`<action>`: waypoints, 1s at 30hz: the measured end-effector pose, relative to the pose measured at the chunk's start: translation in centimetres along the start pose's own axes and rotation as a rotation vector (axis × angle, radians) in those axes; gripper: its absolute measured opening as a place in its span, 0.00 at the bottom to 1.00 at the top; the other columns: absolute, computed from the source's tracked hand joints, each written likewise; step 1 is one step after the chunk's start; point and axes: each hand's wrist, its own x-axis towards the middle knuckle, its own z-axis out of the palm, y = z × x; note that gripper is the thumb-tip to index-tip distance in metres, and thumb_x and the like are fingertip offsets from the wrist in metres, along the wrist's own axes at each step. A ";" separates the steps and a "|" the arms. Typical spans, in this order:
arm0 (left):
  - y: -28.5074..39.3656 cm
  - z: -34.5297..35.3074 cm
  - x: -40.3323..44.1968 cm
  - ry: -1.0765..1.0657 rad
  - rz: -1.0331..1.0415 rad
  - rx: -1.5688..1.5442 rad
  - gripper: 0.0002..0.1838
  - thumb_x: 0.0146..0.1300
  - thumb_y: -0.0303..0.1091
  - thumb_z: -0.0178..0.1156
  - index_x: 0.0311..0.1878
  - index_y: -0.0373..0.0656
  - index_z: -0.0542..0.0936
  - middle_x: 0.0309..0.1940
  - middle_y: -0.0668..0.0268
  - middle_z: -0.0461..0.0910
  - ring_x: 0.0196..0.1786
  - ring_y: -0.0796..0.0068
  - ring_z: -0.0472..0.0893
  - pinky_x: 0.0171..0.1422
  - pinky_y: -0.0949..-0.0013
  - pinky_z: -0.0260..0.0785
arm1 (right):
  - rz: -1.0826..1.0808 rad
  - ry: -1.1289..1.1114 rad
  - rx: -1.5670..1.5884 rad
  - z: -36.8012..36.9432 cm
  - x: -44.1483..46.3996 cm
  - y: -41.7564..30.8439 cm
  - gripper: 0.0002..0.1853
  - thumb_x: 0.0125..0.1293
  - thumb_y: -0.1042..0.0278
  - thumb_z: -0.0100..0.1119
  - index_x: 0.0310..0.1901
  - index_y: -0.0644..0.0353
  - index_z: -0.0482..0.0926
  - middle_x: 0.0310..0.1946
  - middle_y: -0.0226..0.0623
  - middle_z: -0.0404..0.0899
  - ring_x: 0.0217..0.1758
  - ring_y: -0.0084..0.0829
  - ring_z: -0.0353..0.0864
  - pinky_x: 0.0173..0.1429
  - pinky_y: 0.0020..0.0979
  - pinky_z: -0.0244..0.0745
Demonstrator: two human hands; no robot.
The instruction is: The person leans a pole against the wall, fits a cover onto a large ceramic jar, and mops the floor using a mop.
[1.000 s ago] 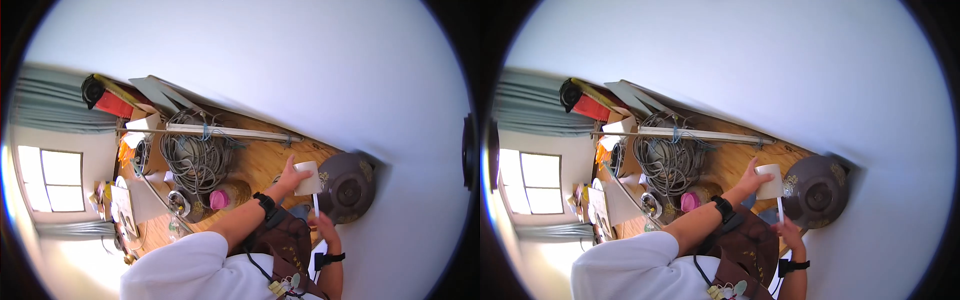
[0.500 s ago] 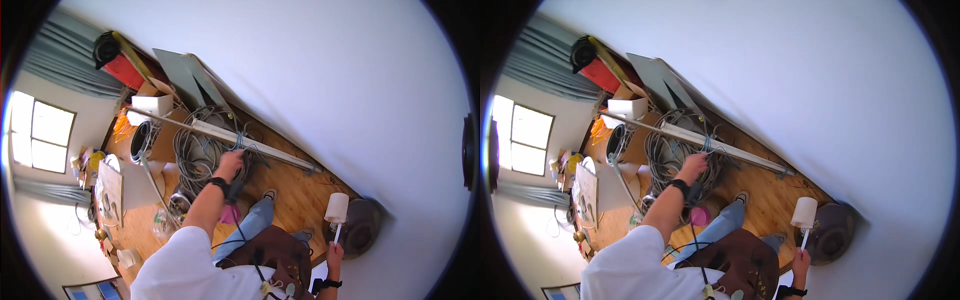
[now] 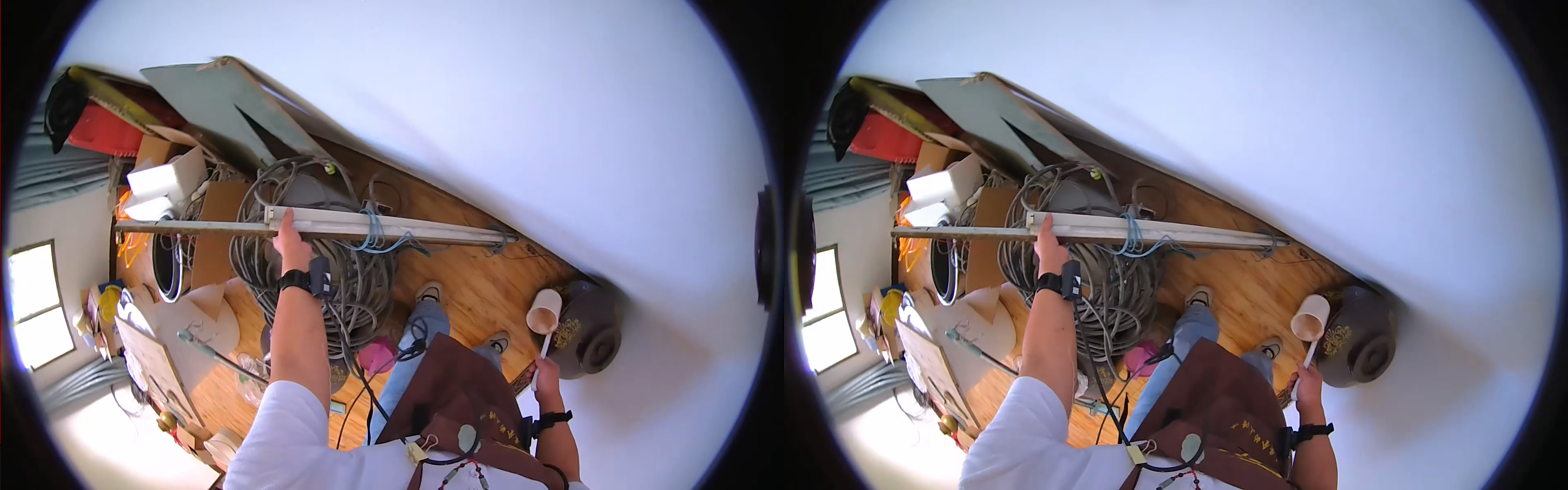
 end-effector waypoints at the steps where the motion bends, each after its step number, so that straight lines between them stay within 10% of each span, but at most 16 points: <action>1: 0.2 -0.1 -0.5 0.022 -0.022 0.050 0.26 0.47 0.36 0.68 0.47 0.32 0.72 0.41 0.61 0.75 0.40 0.68 0.74 0.46 0.61 0.68 | -0.008 -0.007 -0.006 0.3 -0.3 -0.3 0.11 0.65 0.63 0.50 0.26 0.59 0.70 0.14 0.32 0.69 0.13 0.26 0.68 0.18 0.27 0.64; 6: 0.4 -1.4 -6.9 -0.066 0.019 0.087 0.18 0.47 0.33 0.65 0.39 0.30 0.75 0.31 0.61 0.76 0.30 0.72 0.74 0.34 0.67 0.69 | -0.008 -0.031 -0.121 -0.6 -0.9 -0.4 0.10 0.65 0.64 0.50 0.29 0.60 0.71 0.15 0.30 0.69 0.15 0.24 0.69 0.19 0.26 0.65; 12: 2.3 1.7 -21.5 -0.443 0.259 -0.076 0.25 0.50 0.20 0.58 0.54 0.35 0.69 0.47 0.59 0.74 0.49 0.67 0.74 0.56 0.64 0.66 | -0.058 0.090 0.103 -2.8 -2.1 1.4 0.09 0.64 0.65 0.49 0.32 0.62 0.72 0.16 0.32 0.70 0.15 0.25 0.70 0.21 0.27 0.66; 30: 8.5 10.7 -68.2 -1.473 0.794 0.332 0.22 0.43 0.22 0.63 0.45 0.31 0.73 0.38 0.65 0.75 0.41 0.74 0.73 0.50 0.70 0.64 | -0.259 0.172 0.003 -19.8 -2.5 17.9 0.13 0.55 0.64 0.52 0.23 0.66 0.77 0.17 0.45 0.77 0.22 0.38 0.79 0.31 0.37 0.72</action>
